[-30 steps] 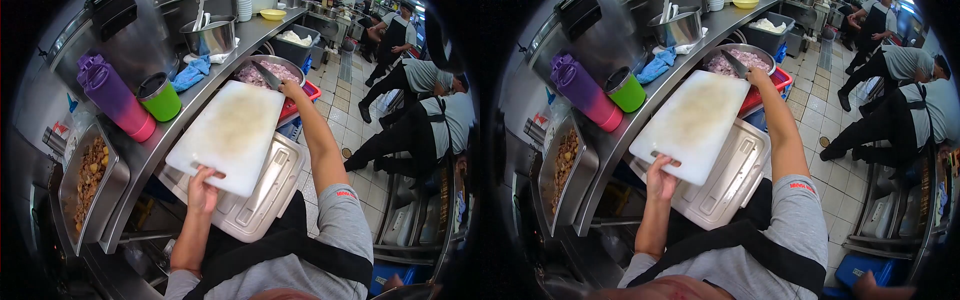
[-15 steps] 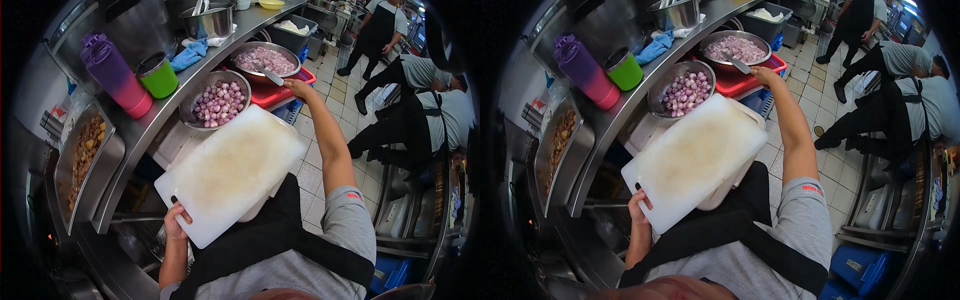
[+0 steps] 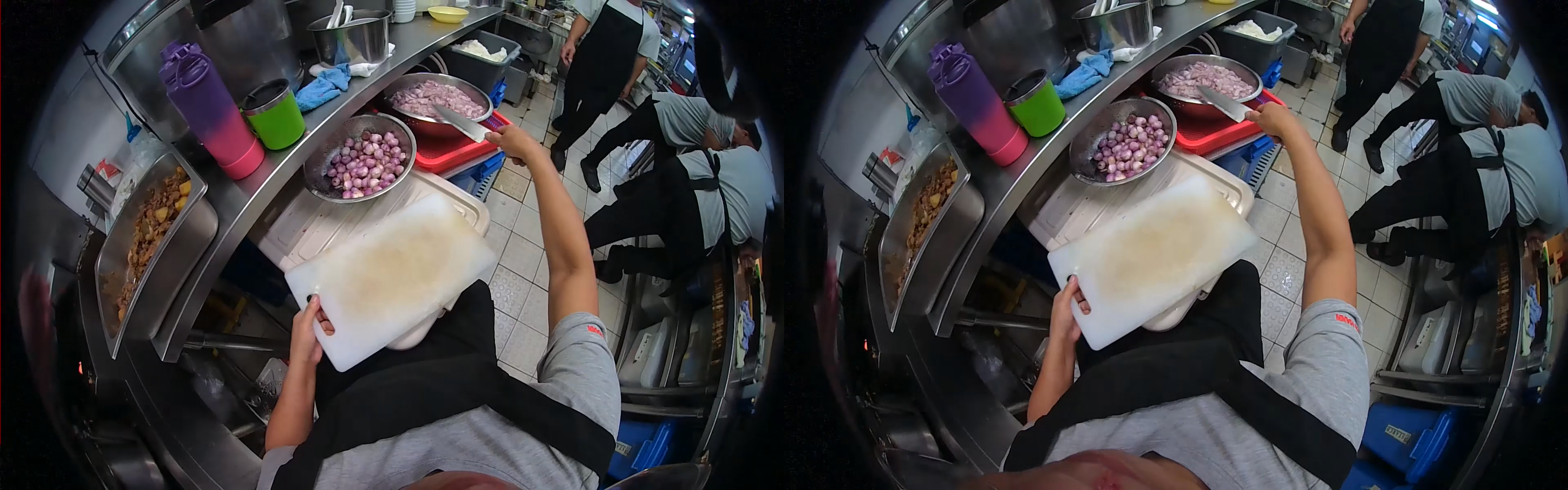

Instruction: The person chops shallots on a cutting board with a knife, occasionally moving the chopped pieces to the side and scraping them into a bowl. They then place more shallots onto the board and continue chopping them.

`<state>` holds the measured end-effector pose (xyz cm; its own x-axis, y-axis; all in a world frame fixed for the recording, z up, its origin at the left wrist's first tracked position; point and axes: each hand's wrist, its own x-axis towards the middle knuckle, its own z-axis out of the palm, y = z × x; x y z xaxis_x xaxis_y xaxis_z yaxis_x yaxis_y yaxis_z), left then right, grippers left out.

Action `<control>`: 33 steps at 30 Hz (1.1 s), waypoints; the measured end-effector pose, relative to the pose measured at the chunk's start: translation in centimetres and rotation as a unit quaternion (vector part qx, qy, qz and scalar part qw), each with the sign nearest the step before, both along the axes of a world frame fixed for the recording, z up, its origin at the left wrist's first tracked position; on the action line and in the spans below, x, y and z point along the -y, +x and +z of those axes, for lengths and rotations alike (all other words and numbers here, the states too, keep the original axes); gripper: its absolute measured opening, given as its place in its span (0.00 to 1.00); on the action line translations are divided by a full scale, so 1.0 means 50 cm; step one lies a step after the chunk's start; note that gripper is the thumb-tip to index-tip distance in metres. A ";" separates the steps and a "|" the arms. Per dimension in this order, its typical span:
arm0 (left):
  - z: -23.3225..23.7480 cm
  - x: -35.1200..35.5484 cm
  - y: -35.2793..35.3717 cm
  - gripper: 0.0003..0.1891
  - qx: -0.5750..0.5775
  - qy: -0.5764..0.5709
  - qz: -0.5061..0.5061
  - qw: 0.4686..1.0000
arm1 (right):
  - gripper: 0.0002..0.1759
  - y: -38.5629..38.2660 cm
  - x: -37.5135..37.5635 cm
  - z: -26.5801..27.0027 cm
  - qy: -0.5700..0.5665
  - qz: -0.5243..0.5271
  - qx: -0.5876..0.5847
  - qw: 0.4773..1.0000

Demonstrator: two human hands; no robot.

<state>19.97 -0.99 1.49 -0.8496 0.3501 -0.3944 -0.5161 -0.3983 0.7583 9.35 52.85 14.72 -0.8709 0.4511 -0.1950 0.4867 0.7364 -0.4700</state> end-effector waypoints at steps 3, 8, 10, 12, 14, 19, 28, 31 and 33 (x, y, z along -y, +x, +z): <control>0.016 -0.021 0.002 0.20 -0.128 -0.301 -0.057 0.943 | 0.21 -0.086 -0.020 -0.142 0.180 0.025 -0.152 0.971; 0.019 -0.016 0.006 0.17 -0.201 -0.486 -0.082 0.846 | 0.20 -0.072 0.103 -0.184 0.344 0.047 -0.175 0.921; 0.021 -0.009 0.002 0.16 -0.229 -0.507 -0.060 0.829 | 0.19 -0.060 0.122 -0.195 0.356 0.053 -0.177 0.916; 0.026 -0.002 -0.010 0.13 -0.316 -0.545 -0.025 0.776 | 0.19 -0.042 0.126 -0.197 0.352 0.063 -0.178 0.917; 0.043 -0.008 -0.025 0.11 -0.309 -0.541 -0.026 0.782 | 0.19 -0.014 0.118 -0.192 0.355 0.078 -0.175 0.915; 0.061 -0.045 -0.043 0.08 -0.404 -0.504 0.001 0.764 | 0.24 0.063 0.105 -0.141 0.303 0.096 -0.131 0.939; 0.021 -0.097 -0.020 0.05 -0.551 -0.542 0.002 0.634 | 0.28 -0.031 0.098 -0.157 -0.333 -0.003 -0.145 0.932; 0.023 -0.091 -0.031 0.04 -0.543 -0.529 0.000 0.652 | 0.30 -0.004 0.124 -0.180 -0.434 -0.044 -0.164 0.885; 0.039 -0.094 -0.061 0.04 -0.529 -0.513 -0.001 0.676 | 0.29 0.043 0.146 -0.180 -0.432 -0.045 -0.156 0.887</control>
<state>16.95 3.70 3.43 -0.8457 0.3550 0.3985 0.5322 0.6166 0.5801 11.52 45.55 5.72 -0.9116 0.3209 -0.2570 0.2714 0.0000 -0.9625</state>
